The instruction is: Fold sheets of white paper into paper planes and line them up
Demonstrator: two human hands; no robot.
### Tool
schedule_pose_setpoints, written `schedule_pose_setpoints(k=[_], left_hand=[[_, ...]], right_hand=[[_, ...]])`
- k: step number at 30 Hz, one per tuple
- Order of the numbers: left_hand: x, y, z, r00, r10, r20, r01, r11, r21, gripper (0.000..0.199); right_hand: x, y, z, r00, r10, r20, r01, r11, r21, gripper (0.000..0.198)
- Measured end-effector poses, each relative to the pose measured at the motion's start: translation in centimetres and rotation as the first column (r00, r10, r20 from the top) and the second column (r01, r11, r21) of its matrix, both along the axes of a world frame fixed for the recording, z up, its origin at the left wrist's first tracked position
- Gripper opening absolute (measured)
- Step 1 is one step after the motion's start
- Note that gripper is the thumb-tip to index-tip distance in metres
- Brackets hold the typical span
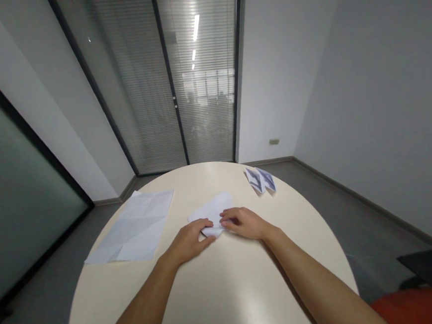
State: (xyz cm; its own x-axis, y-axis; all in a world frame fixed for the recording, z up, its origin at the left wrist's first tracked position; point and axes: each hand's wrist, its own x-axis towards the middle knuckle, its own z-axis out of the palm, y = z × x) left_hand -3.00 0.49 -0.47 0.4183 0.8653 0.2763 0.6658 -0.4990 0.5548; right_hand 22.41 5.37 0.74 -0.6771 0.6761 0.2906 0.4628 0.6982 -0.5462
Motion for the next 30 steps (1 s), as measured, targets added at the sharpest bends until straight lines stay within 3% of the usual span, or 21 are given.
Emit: schedule_pose_setpoints(k=[14, 23, 30], left_hand=[[0.3, -0.1, 0.6, 0.99, 0.135, 0.04, -0.134, 0.991, -0.026, 0.033], [0.1, 0.7, -1.0, 0.976, 0.201, 0.08, -0.203, 0.979, 0.015, 0.042], [0.1, 1.1, -1.6, 0.978, 0.177, 0.109, -0.185, 0.98, 0.071, 0.051]], right_hand=[[-0.2, -0.1, 0.1, 1.0, -0.007, -0.019, 0.007, 1.0, -0.006, 0.02], [-0.4, -0.3, 0.7, 1.0, 0.014, 0.001, -0.014, 1.0, -0.011, 0.016], [-0.6, -0.5, 0.9, 0.999, -0.045, 0.014, 0.045, 0.997, -0.061, 0.03]])
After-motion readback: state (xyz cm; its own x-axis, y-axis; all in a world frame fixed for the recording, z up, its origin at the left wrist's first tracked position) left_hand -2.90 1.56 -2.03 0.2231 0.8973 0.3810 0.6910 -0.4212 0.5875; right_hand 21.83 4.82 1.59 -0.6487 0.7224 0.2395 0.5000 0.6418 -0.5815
